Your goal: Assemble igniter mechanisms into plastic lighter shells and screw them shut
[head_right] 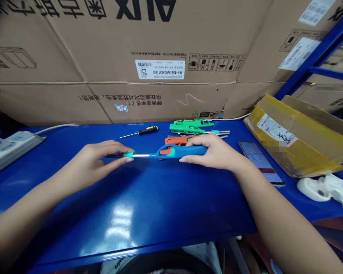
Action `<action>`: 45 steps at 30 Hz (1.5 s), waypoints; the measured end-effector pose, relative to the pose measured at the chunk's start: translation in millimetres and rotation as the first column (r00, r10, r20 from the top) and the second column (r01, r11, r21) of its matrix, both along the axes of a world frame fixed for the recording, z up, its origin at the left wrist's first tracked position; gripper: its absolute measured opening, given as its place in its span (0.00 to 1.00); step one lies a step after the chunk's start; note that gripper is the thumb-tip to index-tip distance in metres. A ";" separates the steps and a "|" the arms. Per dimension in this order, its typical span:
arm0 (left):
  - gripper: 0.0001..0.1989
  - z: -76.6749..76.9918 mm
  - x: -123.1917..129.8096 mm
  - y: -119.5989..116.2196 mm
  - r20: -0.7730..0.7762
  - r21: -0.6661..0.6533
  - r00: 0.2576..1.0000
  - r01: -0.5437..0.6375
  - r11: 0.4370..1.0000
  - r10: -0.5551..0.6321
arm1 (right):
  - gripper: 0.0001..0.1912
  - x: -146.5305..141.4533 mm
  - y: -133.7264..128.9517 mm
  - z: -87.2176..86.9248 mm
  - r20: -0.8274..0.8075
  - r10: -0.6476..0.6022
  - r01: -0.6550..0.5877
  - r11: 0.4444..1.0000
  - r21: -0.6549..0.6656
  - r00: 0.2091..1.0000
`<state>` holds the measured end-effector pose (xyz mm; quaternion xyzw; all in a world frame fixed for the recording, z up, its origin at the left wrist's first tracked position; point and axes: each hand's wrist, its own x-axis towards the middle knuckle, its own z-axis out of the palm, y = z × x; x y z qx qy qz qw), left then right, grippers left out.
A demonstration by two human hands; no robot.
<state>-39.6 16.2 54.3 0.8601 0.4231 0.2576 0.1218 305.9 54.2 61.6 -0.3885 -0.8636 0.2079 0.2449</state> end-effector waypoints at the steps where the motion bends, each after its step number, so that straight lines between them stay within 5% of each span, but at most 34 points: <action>1: 0.13 -0.3 1.7 -0.5 0.014 0.014 1.000 0.005 1.000 -0.006 | 0.19 -1.5 -0.8 -0.7 -0.014 0.001 -0.001 1.000 0.008 1.000; 11: 0.12 -4.0 21.0 -19.3 -0.175 0.199 0.982 0.105 0.974 -0.070 | 0.17 -26.9 -15.1 -11.9 -0.083 0.024 -0.036 0.990 -0.137 0.996; 25: 0.10 -7.6 26.9 -24.7 -0.177 0.384 0.979 0.164 0.909 -0.102 | 0.20 -29.8 -15.2 -16.3 -0.143 -0.072 0.028 0.955 -0.295 0.987; 45: 0.11 -22.4 31.9 -21.9 -0.090 0.225 0.970 0.241 0.944 -0.226 | 0.20 -28.9 -13.0 -14.9 -0.116 -0.038 -0.014 0.907 -0.420 0.993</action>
